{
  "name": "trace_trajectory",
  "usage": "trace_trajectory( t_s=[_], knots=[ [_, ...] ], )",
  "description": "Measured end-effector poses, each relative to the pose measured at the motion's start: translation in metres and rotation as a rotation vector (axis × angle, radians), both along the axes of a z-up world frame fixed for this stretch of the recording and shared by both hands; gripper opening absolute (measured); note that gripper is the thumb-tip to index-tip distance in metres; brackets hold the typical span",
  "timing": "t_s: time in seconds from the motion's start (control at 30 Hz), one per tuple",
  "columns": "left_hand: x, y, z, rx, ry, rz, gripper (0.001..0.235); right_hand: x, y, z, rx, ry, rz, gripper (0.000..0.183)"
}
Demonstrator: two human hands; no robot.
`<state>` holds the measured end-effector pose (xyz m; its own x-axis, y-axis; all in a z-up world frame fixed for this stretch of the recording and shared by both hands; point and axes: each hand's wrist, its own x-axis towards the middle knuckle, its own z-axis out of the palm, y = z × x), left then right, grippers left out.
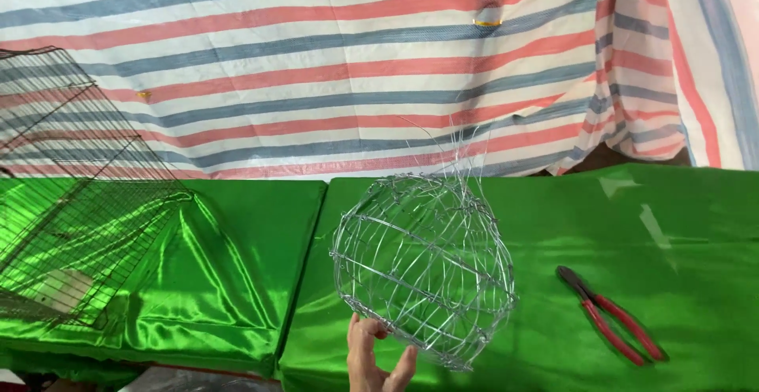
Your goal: Trimming excess wire ends from a wire mesh structure using wire cutters
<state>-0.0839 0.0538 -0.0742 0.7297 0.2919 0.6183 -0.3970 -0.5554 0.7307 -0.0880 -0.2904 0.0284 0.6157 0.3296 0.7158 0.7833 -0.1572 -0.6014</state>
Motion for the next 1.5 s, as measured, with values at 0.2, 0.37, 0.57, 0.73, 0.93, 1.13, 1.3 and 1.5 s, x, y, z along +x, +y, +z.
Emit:
trace_trajectory(
  t_s=[0.2,0.37,0.57,0.73,0.93,1.13,1.3,1.5],
  knots=[
    [0.009,0.011,-0.039,0.033,-0.144,0.094,0.03,0.058,0.074,0.008,0.132,0.376,-0.269,0.059],
    [0.0,0.013,-0.041,0.002,-0.061,0.06,0.03,0.088,0.089,-0.06,0.137,0.887,-0.262,0.065],
    [0.044,0.058,-0.142,-0.084,-0.001,-0.011,0.042,0.101,0.101,-0.07,0.312,0.923,-0.087,0.045],
    [0.045,0.073,-0.223,0.005,0.139,-0.234,0.052,0.092,0.112,-0.057,0.467,0.757,-0.152,0.013],
    [0.026,-0.003,-0.007,-0.058,-0.086,-0.162,0.038,0.111,0.111,-0.034,0.479,0.33,-0.226,0.01],
    [0.063,-0.008,-0.029,-0.237,0.398,-0.168,0.049,0.165,0.098,-0.024,0.292,-0.005,-0.337,0.014],
    [0.051,0.01,-0.017,-0.45,0.529,-0.155,0.056,0.191,0.094,-0.047,0.251,-0.139,-0.353,0.018],
    [0.043,0.033,0.019,-0.282,0.372,-0.013,0.046,0.207,0.097,-0.072,0.186,-0.172,-0.336,0.02]
  ],
)
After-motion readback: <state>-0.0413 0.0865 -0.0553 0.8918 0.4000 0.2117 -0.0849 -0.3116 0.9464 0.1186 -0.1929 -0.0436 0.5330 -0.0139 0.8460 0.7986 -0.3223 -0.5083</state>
